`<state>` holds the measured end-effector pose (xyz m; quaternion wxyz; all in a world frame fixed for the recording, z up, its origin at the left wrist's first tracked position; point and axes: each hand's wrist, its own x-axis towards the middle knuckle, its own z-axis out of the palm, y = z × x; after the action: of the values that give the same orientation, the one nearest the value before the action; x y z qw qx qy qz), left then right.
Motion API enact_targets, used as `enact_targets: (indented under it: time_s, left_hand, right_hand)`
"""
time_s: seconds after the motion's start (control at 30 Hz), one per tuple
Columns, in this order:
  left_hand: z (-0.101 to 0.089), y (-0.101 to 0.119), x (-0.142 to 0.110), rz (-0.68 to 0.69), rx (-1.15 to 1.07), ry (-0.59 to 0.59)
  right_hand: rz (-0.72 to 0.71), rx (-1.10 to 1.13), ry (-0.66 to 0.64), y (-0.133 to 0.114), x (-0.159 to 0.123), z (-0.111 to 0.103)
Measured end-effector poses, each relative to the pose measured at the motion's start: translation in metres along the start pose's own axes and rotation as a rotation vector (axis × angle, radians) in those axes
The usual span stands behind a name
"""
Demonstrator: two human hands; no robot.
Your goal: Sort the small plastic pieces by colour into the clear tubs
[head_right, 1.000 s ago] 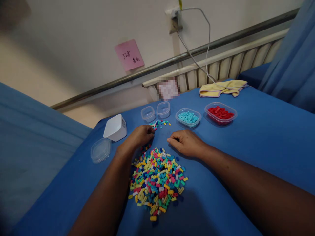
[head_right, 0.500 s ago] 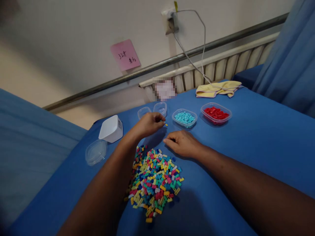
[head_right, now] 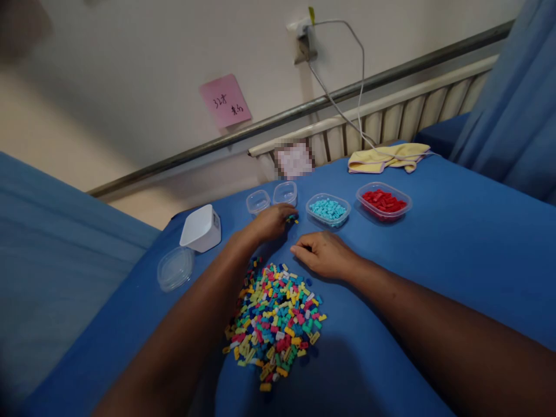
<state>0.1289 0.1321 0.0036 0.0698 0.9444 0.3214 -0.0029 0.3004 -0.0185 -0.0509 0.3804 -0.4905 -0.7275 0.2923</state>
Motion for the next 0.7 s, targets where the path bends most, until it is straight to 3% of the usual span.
enact_targets:
  time_s: [0.13,0.3,0.47,0.6,0.7]
  left_hand:
    - [0.012,-0.001,-0.017,0.054,0.003,-0.057]
    - [-0.001,-0.017,-0.067,0.051,-0.018,-0.054]
    - [-0.001,-0.054,-0.105,-0.235,-0.134,0.163]
    - [0.017,-0.058,-0.107,-0.416,-0.229,0.103]
    - [0.026,-0.041,-0.099,-0.377,-0.265,0.076]
  right_hand:
    - [-0.005,0.023,-0.011,-0.001,-0.001,-0.001]
    - [0.005,0.010,-0.011,-0.001,-0.001,0.001]
    - [0.004,-0.022,-0.015,0.001,0.000,0.002]
    - [0.015,-0.022,-0.022,0.001,-0.001,0.002]
    - [0.007,-0.020,-0.024,0.001,-0.001,0.002]
